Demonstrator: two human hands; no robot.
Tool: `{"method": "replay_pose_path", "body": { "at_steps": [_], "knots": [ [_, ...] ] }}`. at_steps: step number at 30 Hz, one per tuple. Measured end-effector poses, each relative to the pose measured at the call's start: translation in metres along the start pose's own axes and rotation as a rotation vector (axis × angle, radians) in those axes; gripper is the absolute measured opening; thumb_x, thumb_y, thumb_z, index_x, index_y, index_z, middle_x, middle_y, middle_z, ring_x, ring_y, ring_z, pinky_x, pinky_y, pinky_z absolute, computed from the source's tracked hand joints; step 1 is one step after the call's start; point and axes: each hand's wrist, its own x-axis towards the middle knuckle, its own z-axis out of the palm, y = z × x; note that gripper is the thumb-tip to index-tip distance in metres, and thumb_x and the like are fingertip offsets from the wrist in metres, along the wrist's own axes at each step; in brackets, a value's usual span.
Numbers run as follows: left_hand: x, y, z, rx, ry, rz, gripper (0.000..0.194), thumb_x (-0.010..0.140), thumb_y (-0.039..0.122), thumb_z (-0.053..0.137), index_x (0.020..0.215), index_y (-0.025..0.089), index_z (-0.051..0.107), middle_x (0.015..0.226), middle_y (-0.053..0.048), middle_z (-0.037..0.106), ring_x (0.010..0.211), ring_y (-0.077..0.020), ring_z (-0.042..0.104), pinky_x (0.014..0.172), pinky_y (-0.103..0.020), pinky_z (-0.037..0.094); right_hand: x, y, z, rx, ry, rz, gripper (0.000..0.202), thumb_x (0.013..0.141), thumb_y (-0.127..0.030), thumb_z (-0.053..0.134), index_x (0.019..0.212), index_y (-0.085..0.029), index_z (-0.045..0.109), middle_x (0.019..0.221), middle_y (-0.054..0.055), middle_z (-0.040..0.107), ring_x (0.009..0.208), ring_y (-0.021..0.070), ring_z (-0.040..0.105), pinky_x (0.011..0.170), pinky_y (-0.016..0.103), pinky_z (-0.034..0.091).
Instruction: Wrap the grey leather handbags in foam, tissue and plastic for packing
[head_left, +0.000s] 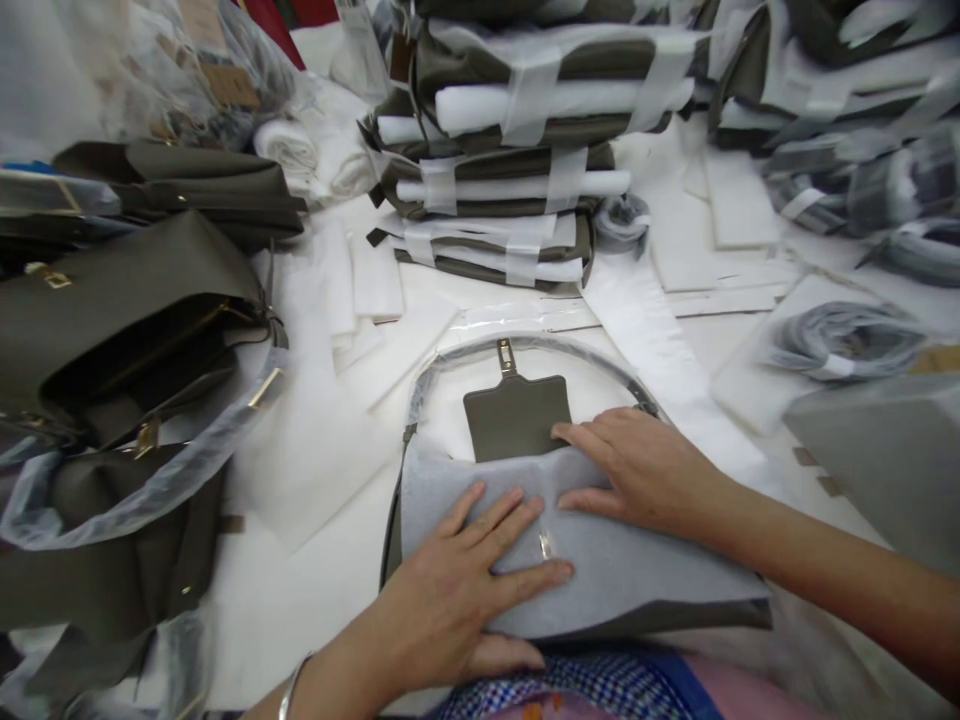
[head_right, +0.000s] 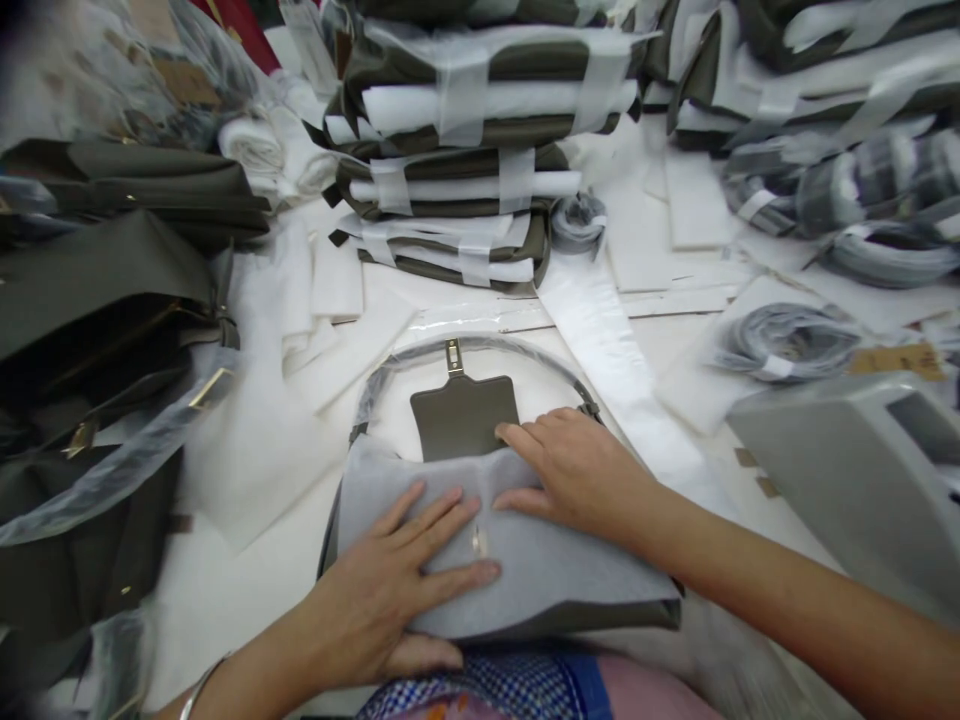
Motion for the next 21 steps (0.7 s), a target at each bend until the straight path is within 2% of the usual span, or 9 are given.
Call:
{"method": "replay_pose_path", "body": {
  "at_steps": [3,6,8,11,15,21],
  "knots": [
    [-0.003,0.001,0.008,0.054,0.005,0.035,0.064,0.091,0.062,0.052,0.148,0.037,0.039,0.16,-0.013,0.03,0.149,-0.031,0.024,0.117,-0.06,0.023,-0.004,-0.001,-0.007,0.03,0.044,-0.061,0.062,0.091,-0.051,0.062,0.14,-0.016,0.049,0.135,0.017,0.059,0.12,0.0302,0.057,0.098,0.046,0.046],
    [-0.004,0.003,0.01,0.098,0.01,0.038,0.06,0.092,0.059,0.052,0.147,0.037,0.04,0.161,-0.013,0.029,0.149,-0.0311,0.024,0.117,-0.06,0.023,-0.019,-0.008,-0.016,0.044,0.021,-0.154,0.068,0.091,-0.052,0.06,0.149,-0.023,0.04,0.158,0.014,0.035,0.143,0.0325,0.034,0.113,0.057,0.031],
    [-0.006,0.005,0.009,0.119,0.012,0.045,0.059,0.093,0.058,0.052,0.147,0.038,0.039,0.161,-0.013,0.028,0.149,-0.031,0.024,0.117,-0.06,0.023,-0.034,-0.015,-0.016,0.044,-0.009,-0.18,0.072,0.091,-0.058,0.057,0.151,-0.024,0.037,0.16,0.013,0.03,0.147,0.0351,0.026,0.115,0.064,0.023],
    [-0.008,0.008,0.01,0.164,0.018,0.047,0.061,0.092,0.057,0.054,0.148,0.039,0.038,0.161,-0.014,0.026,0.149,-0.0332,0.021,0.115,-0.063,0.023,-0.053,-0.023,-0.008,0.019,-0.025,-0.163,0.073,0.092,-0.061,0.051,0.153,-0.024,0.034,0.16,0.014,0.031,0.148,0.0373,0.024,0.114,0.069,0.022],
    [-0.013,0.013,0.013,0.23,0.062,0.009,0.066,0.088,0.057,0.06,0.148,0.04,0.037,0.162,-0.014,0.024,0.149,-0.0384,0.017,0.113,-0.068,0.022,-0.063,-0.029,0.001,-0.022,0.011,-0.149,0.073,0.092,-0.061,0.051,0.153,-0.023,0.034,0.16,0.015,0.03,0.148,0.0365,0.025,0.114,0.067,0.023],
    [-0.024,0.014,0.014,0.269,0.053,0.036,0.06,0.093,0.044,0.059,0.149,0.042,0.034,0.163,-0.01,0.024,0.149,-0.0357,0.022,0.114,-0.064,0.024,-0.066,-0.034,0.004,-0.065,0.039,-0.139,0.072,0.092,-0.061,0.054,0.152,-0.025,0.036,0.161,0.012,0.03,0.149,0.0359,0.021,0.117,0.066,0.015]
  ]
}}
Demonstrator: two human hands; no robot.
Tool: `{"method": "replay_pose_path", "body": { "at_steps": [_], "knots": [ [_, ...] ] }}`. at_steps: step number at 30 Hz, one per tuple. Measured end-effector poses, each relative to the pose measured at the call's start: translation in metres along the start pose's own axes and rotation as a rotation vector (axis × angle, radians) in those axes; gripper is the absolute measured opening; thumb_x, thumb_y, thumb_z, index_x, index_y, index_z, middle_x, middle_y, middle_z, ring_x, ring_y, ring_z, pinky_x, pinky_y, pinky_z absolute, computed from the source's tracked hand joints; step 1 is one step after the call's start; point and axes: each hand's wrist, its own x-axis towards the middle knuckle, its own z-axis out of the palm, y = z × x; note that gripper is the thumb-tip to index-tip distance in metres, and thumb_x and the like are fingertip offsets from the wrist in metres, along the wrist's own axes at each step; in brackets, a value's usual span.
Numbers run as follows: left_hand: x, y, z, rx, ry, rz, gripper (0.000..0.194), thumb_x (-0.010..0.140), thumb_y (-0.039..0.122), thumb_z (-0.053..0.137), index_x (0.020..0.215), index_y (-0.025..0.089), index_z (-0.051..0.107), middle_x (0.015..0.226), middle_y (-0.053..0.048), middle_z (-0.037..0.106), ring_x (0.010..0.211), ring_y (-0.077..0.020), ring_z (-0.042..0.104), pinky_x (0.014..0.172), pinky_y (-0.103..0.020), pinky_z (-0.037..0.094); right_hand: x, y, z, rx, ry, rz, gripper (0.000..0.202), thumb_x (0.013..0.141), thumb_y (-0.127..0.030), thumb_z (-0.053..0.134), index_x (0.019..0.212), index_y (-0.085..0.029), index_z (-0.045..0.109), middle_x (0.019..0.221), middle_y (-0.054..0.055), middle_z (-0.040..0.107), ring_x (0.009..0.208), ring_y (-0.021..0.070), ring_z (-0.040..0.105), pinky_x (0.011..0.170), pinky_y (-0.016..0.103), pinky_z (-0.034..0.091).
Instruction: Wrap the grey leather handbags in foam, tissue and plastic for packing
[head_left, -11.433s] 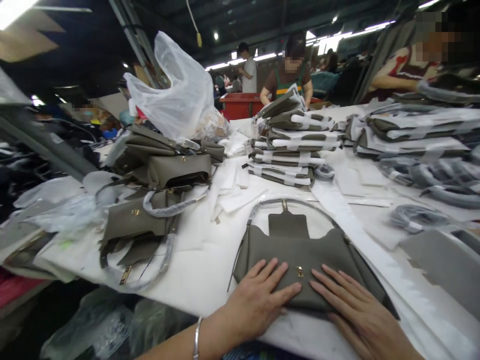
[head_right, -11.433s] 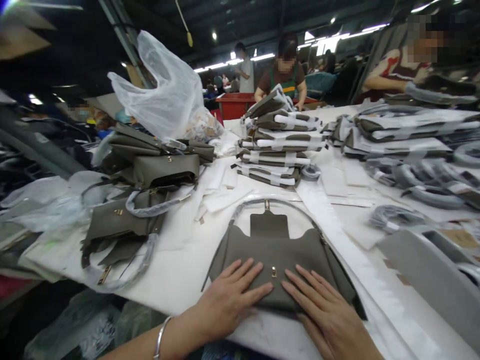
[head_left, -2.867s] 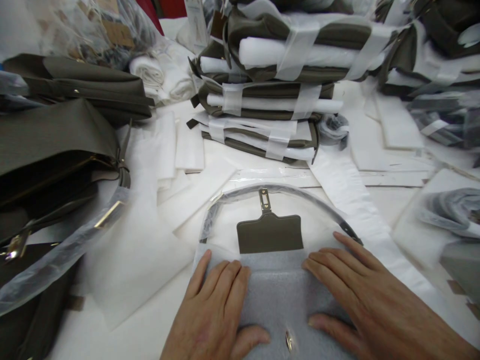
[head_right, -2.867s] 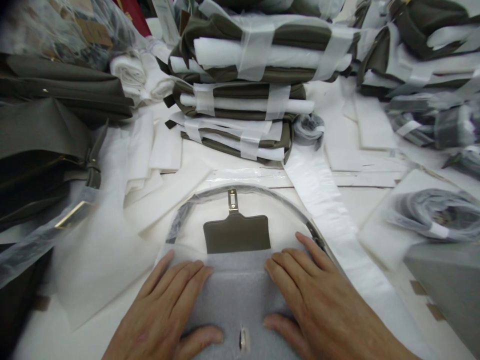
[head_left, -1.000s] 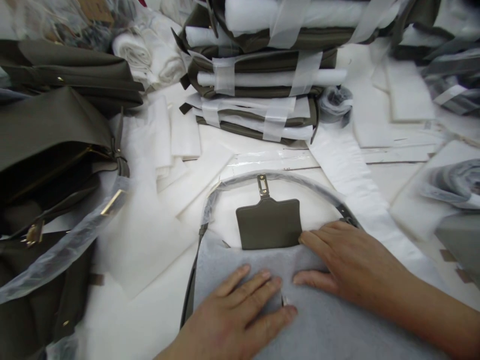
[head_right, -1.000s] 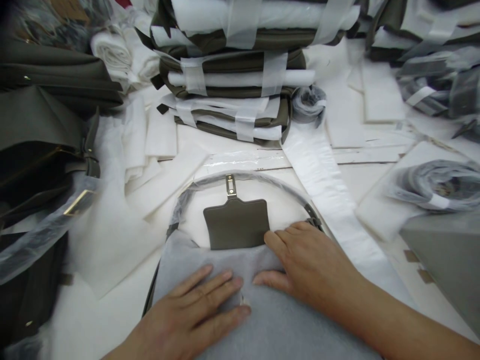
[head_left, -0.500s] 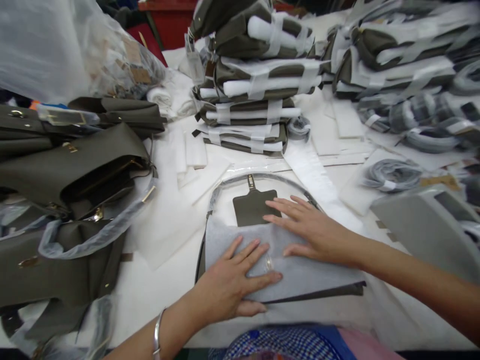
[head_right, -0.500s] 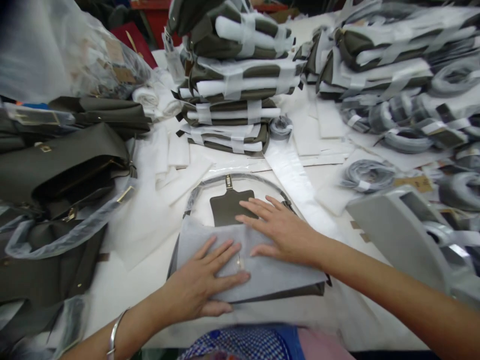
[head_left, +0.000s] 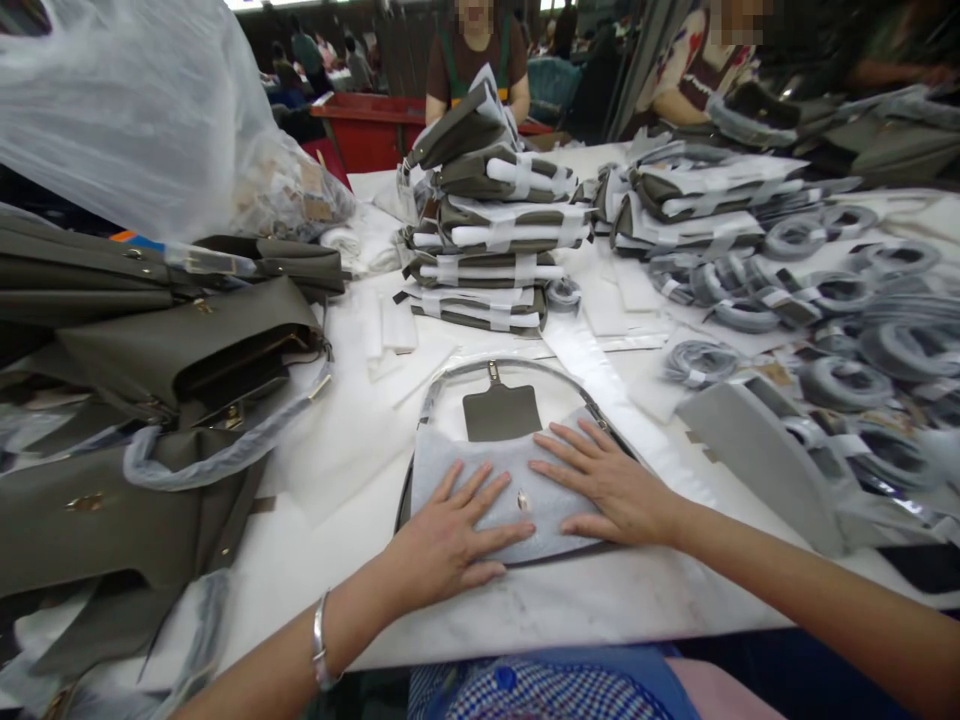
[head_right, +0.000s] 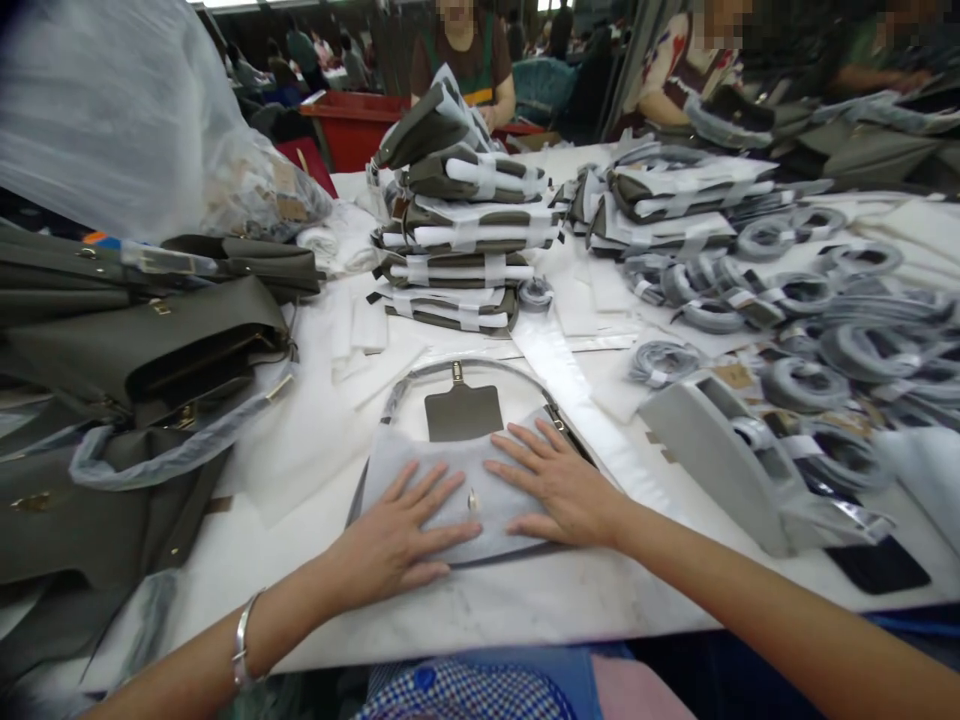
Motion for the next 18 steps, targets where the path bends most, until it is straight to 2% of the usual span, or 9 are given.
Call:
{"method": "replay_pose_path", "body": {
  "at_steps": [5,7,9,11,13,15,18],
  "knots": [
    [-0.002,-0.007,0.009,-0.042,-0.031,0.019,0.059,0.094,0.051,0.053,0.149,0.043,0.033,0.164,-0.012,0.019,0.149,-0.0387,0.02,0.114,-0.067,0.019,-0.002,0.003,0.002,0.06,-0.041,0.003,0.073,0.091,-0.065,0.05,0.152,-0.028,0.036,0.162,0.01,0.027,0.148,0.0369,0.022,0.118,0.065,0.011],
    [-0.002,-0.008,0.013,-0.052,-0.033,0.016,0.059,0.095,0.052,0.052,0.15,0.044,0.032,0.164,-0.011,0.018,0.149,-0.039,0.02,0.115,-0.067,0.017,0.006,0.003,-0.006,0.115,-0.059,0.025,0.068,0.091,-0.064,0.052,0.148,-0.028,0.045,0.159,0.01,0.035,0.145,0.0369,0.031,0.118,0.064,0.013],
    [-0.002,-0.009,0.015,-0.058,-0.028,0.014,0.059,0.095,0.053,0.052,0.15,0.045,0.031,0.165,-0.01,0.016,0.149,-0.039,0.019,0.115,-0.066,0.016,0.026,0.003,-0.016,0.215,-0.009,0.115,0.053,0.092,-0.056,0.056,0.136,-0.028,0.059,0.147,0.008,0.053,0.136,0.0327,0.046,0.118,0.057,0.021],
    [-0.002,-0.008,0.015,-0.058,-0.026,0.016,0.059,0.095,0.053,0.052,0.149,0.044,0.033,0.165,-0.01,0.017,0.149,-0.0393,0.019,0.116,-0.066,0.015,0.056,0.005,-0.023,0.304,0.117,0.263,0.04,0.093,-0.044,0.058,0.126,-0.024,0.067,0.134,0.008,0.064,0.128,0.0279,0.054,0.117,0.047,0.03],
    [-0.002,-0.007,0.013,-0.053,-0.03,0.011,0.058,0.094,0.054,0.052,0.149,0.043,0.035,0.164,-0.011,0.018,0.148,-0.0402,0.02,0.115,-0.067,0.015,0.092,0.01,-0.025,0.343,0.238,0.411,0.037,0.093,-0.034,0.058,0.126,-0.02,0.066,0.13,0.011,0.066,0.126,0.028,0.057,0.112,0.042,0.037],
    [-0.002,-0.006,0.013,-0.053,-0.028,0.01,0.058,0.094,0.055,0.052,0.149,0.043,0.035,0.164,-0.01,0.019,0.148,-0.0408,0.021,0.115,-0.066,0.016,0.124,0.017,-0.023,0.365,0.285,0.51,0.038,0.091,-0.03,0.06,0.125,-0.015,0.067,0.121,0.015,0.071,0.118,0.032,0.062,0.104,0.045,0.045],
    [-0.004,-0.007,0.014,-0.062,0.003,0.017,0.057,0.095,0.057,0.047,0.149,0.043,0.035,0.165,-0.008,0.018,0.148,-0.0396,0.02,0.116,-0.064,0.017,0.146,0.023,-0.021,0.456,0.317,0.587,0.04,0.09,-0.03,0.06,0.126,-0.013,0.066,0.106,0.013,0.076,0.104,0.0311,0.07,0.092,0.043,0.054]
  ]
}}
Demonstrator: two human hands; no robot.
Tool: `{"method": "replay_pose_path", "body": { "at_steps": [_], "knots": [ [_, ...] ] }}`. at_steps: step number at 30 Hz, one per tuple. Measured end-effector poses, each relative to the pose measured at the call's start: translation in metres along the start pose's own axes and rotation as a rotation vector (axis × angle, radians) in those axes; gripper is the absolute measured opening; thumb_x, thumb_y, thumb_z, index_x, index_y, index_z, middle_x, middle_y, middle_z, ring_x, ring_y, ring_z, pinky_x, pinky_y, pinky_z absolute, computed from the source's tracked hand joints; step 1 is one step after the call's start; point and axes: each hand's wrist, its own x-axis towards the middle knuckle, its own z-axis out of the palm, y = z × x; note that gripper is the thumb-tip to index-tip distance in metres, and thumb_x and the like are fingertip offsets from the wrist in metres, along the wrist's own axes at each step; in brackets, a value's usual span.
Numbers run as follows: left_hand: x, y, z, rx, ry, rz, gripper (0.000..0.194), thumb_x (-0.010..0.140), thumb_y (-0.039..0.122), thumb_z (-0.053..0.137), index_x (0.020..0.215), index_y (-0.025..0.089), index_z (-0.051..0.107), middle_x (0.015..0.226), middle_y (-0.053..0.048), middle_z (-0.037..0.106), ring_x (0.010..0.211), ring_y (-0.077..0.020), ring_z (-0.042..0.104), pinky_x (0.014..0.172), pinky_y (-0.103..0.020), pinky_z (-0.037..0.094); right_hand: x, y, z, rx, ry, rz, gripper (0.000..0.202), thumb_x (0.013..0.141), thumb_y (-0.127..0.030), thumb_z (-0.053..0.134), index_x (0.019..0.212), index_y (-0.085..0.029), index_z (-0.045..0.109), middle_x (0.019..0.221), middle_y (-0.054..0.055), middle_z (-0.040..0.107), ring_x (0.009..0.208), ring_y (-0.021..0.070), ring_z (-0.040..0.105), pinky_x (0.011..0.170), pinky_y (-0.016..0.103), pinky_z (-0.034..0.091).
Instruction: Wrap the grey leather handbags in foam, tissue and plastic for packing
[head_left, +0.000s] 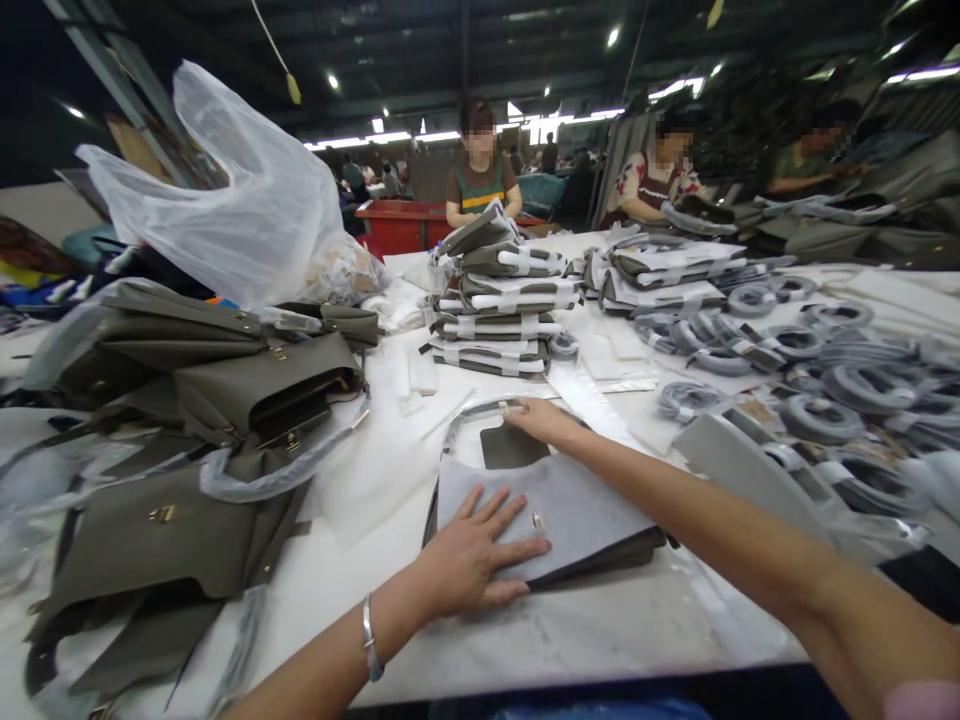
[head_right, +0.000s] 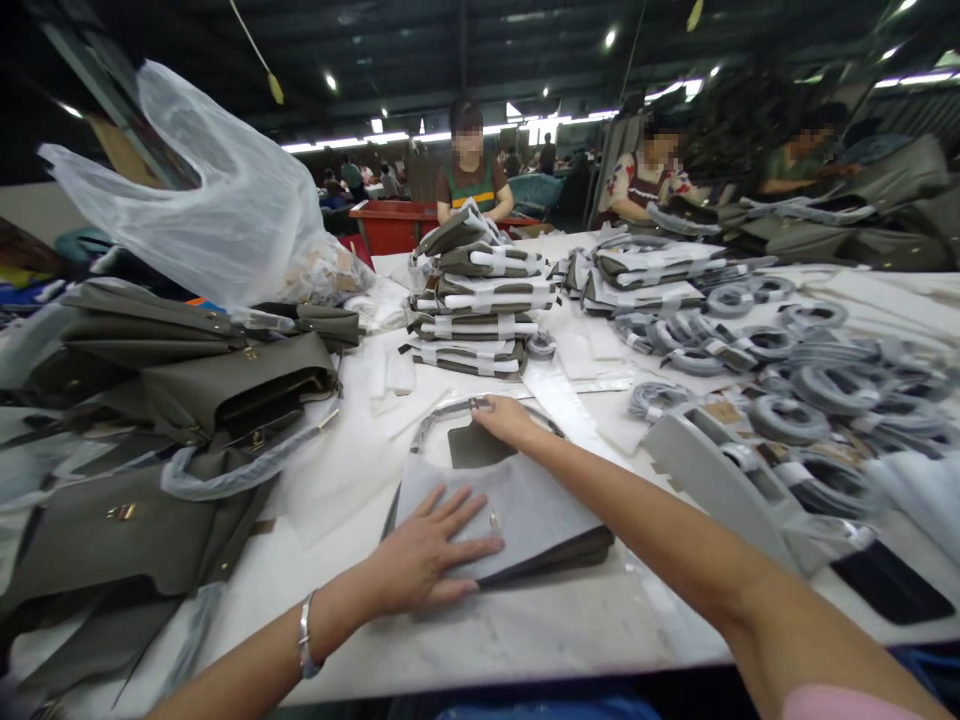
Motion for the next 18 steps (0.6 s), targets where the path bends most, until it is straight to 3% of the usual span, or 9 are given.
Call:
{"method": "replay_pose_path", "body": {
  "at_steps": [4,8,12,15,18],
  "knots": [
    [-0.001,-0.002,0.003,0.007,0.024,0.008,0.056,0.096,0.059,0.043,0.149,0.043,0.035,0.164,-0.009,0.021,0.148,-0.0387,0.022,0.116,-0.065,0.016,-0.026,0.001,-0.015,0.147,-0.031,-0.066,0.046,0.096,-0.034,0.052,0.139,-0.018,0.056,0.114,0.007,0.075,0.101,0.0226,0.071,0.086,0.035,0.058],
    [0.0,-0.002,0.004,0.036,0.055,0.025,0.057,0.094,0.056,0.05,0.149,0.042,0.036,0.163,-0.009,0.024,0.147,-0.0401,0.025,0.115,-0.066,0.018,-0.079,0.005,-0.028,0.218,-0.145,-0.28,0.027,0.093,-0.03,0.058,0.115,-0.025,0.074,0.119,0.001,0.073,0.112,0.0201,0.066,0.102,0.035,0.051],
    [-0.001,0.0,0.004,0.064,0.09,0.038,0.055,0.095,0.054,0.05,0.148,0.042,0.038,0.161,-0.01,0.029,0.142,-0.038,0.035,0.115,-0.064,0.019,-0.116,0.023,-0.011,0.115,-0.211,-0.555,0.034,0.095,-0.018,0.051,0.121,-0.027,0.071,0.129,0.005,0.068,0.117,0.0195,0.064,0.105,0.036,0.049],
    [-0.001,0.001,0.004,0.067,0.075,0.036,0.054,0.097,0.055,0.045,0.148,0.041,0.038,0.157,-0.012,0.034,0.139,-0.0359,0.04,0.114,-0.064,0.021,-0.126,0.037,0.002,0.011,-0.204,-0.628,0.036,0.094,-0.015,0.053,0.124,-0.026,0.07,0.132,0.008,0.066,0.12,0.0211,0.063,0.107,0.036,0.048],
    [-0.001,0.002,0.003,0.066,0.061,0.04,0.054,0.097,0.057,0.043,0.148,0.041,0.037,0.158,-0.013,0.032,0.14,-0.035,0.039,0.114,-0.064,0.02,-0.127,0.045,0.004,0.002,-0.24,-0.652,0.038,0.094,-0.014,0.053,0.126,-0.028,0.068,0.131,0.005,0.067,0.124,0.019,0.06,0.111,0.034,0.046]
  ]
}}
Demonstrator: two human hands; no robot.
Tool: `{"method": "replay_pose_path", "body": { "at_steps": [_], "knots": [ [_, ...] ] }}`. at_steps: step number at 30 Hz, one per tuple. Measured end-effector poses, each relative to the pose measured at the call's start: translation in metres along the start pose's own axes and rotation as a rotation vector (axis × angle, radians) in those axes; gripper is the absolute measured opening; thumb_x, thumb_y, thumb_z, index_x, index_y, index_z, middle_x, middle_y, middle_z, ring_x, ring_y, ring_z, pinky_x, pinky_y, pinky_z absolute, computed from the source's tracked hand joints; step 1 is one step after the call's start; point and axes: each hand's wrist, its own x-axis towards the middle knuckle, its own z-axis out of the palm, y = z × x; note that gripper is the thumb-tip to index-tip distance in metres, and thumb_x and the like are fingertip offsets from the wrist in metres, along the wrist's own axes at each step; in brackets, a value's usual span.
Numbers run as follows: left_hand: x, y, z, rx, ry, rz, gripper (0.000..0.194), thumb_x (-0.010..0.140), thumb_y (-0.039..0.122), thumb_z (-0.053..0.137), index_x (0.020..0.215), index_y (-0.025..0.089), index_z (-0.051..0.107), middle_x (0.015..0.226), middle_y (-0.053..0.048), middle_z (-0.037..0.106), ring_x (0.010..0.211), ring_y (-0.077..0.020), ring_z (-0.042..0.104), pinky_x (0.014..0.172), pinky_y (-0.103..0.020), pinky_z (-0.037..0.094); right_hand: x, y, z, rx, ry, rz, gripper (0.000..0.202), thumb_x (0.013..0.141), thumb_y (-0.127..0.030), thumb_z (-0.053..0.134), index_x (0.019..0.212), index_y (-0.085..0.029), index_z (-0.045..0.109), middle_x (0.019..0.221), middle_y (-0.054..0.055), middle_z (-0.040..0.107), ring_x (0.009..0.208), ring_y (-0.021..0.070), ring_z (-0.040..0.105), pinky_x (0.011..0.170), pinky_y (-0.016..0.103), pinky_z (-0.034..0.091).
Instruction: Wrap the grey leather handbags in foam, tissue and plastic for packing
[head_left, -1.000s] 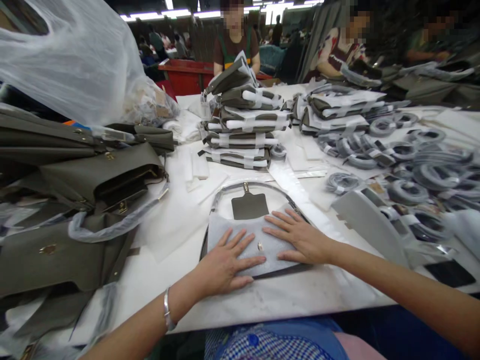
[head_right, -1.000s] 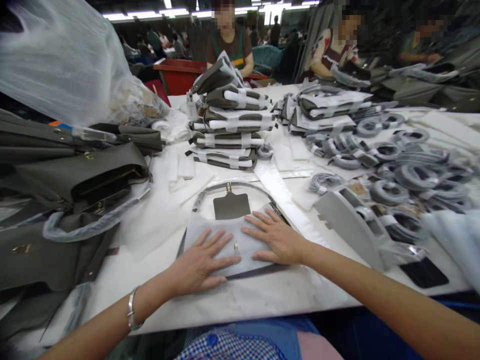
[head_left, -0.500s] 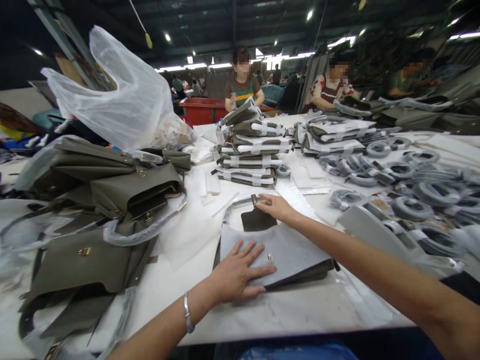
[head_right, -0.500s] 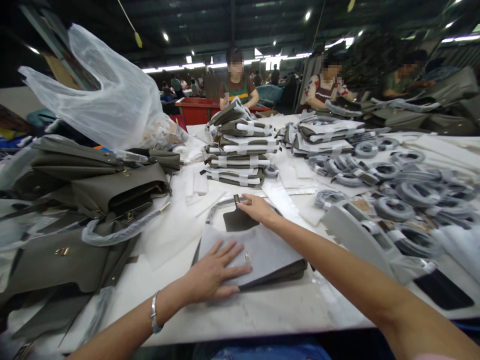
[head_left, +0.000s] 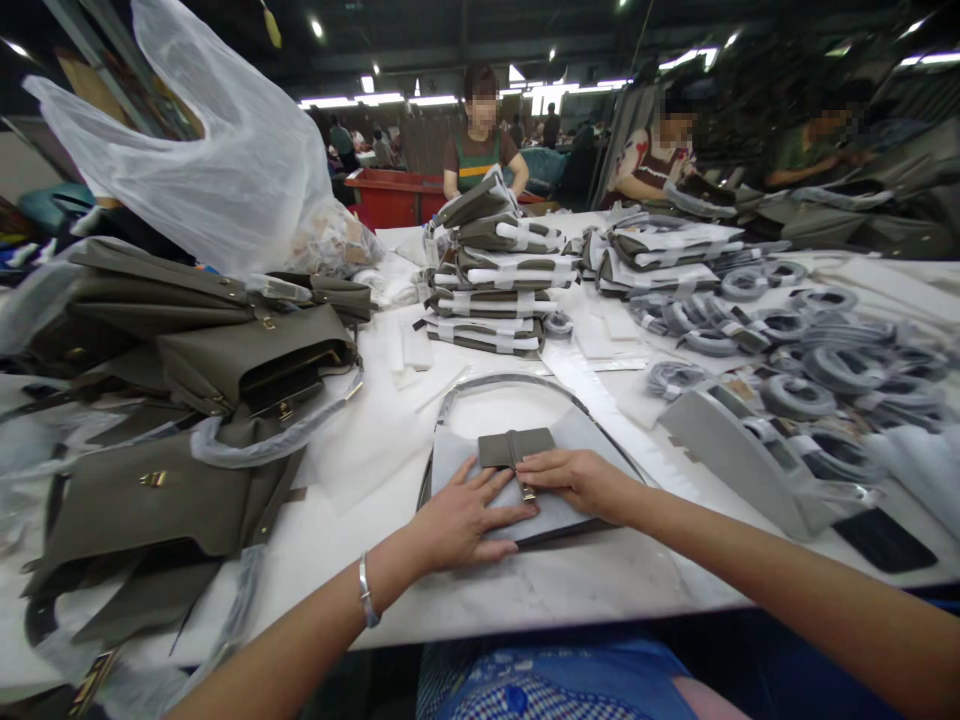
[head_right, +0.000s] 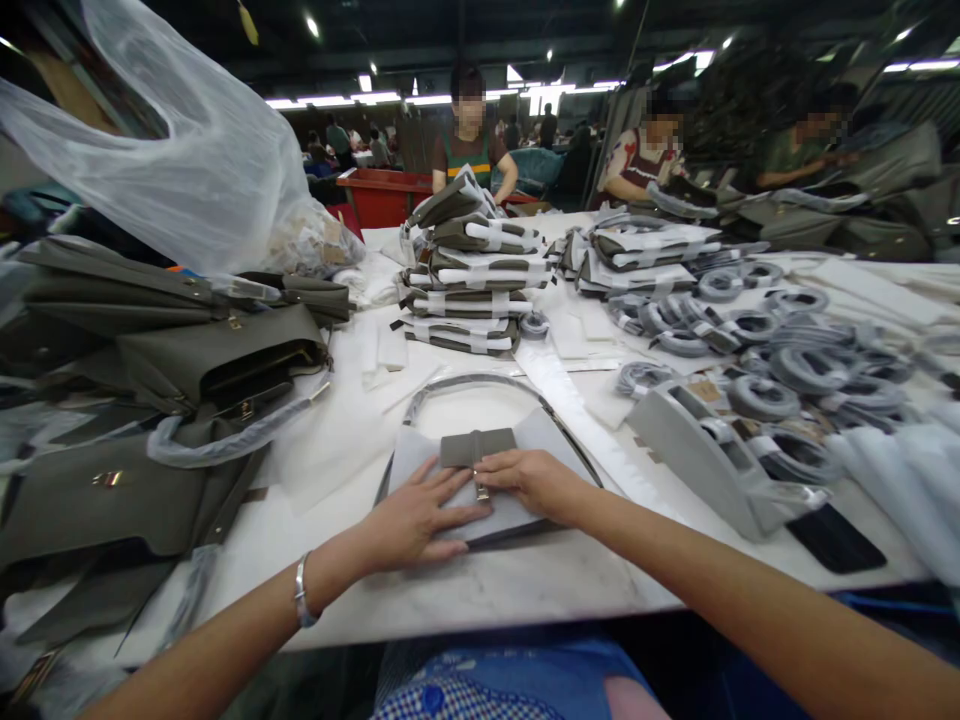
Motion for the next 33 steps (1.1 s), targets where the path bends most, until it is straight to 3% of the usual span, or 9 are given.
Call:
{"method": "replay_pose_path", "body": {
  "at_steps": [5,9,14,17,20,25,33],
  "knots": [
    [0.0,0.001,-0.001,0.011,0.022,0.001,0.053,0.096,0.055,0.045,0.147,0.04,0.04,0.156,-0.014,0.036,0.138,-0.0346,0.041,0.114,-0.064,0.022,0.0,0.001,-0.008,0.041,-0.041,-0.006,0.033,0.096,-0.021,0.054,0.126,-0.027,0.068,0.128,0.005,0.068,0.126,0.019,0.059,0.111,0.033,0.046],
    [-0.002,0.002,0.008,0.059,0.078,0.006,0.054,0.095,0.055,0.05,0.145,0.038,0.043,0.153,-0.015,0.039,0.135,-0.0356,0.045,0.111,-0.064,0.029,0.001,-0.005,-0.006,-0.069,-0.088,0.014,0.033,0.099,-0.027,0.05,0.127,-0.024,0.068,0.133,0.008,0.065,0.125,0.0216,0.06,0.109,0.035,0.046],
    [-0.01,0.014,0.02,0.09,0.213,0.05,0.039,0.1,0.037,0.047,0.136,0.022,0.053,0.131,-0.013,0.061,0.123,-0.0253,0.056,0.107,-0.045,0.044,-0.001,-0.012,0.0,-0.121,-0.063,0.053,0.032,0.1,-0.025,0.048,0.122,-0.027,0.071,0.124,0.008,0.067,0.11,0.021,0.065,0.097,0.033,0.052],
    [-0.012,0.024,0.018,0.091,0.147,0.082,0.04,0.103,0.022,0.036,0.142,0.021,0.046,0.146,-0.01,0.052,0.136,-0.022,0.046,0.112,-0.04,0.04,-0.001,-0.014,-0.001,-0.073,-0.039,0.078,0.03,0.098,-0.024,0.05,0.116,-0.024,0.074,0.116,0.009,0.069,0.102,0.0203,0.067,0.091,0.031,0.053],
    [-0.009,0.032,0.013,0.031,0.058,0.032,0.045,0.102,0.017,0.035,0.147,0.019,0.038,0.157,-0.007,0.038,0.144,-0.021,0.036,0.117,-0.04,0.034,0.003,-0.013,-0.005,-0.051,-0.067,0.075,0.027,0.097,-0.022,0.052,0.112,-0.02,0.075,0.11,0.009,0.071,0.098,0.0193,0.068,0.087,0.028,0.053],
    [-0.003,0.035,0.002,-0.119,0.025,-0.01,0.046,0.1,0.02,0.039,0.146,0.017,0.04,0.155,-0.007,0.043,0.143,-0.017,0.037,0.119,-0.036,0.029,0.017,-0.005,-0.013,-0.07,-0.14,0.042,0.021,0.092,-0.018,0.061,0.104,-0.021,0.077,0.099,0.005,0.073,0.09,0.0155,0.069,0.084,0.024,0.052],
    [-0.002,0.035,-0.002,-0.176,0.028,-0.011,0.047,0.098,0.02,0.039,0.145,0.018,0.043,0.152,-0.007,0.046,0.141,-0.0171,0.04,0.118,-0.035,0.03,0.034,-0.005,-0.015,-0.224,-0.237,-0.021,0.013,0.092,-0.02,0.062,0.087,-0.021,0.074,0.083,0.003,0.068,0.083,0.0176,0.064,0.072,0.027,0.045]
  ]
}}
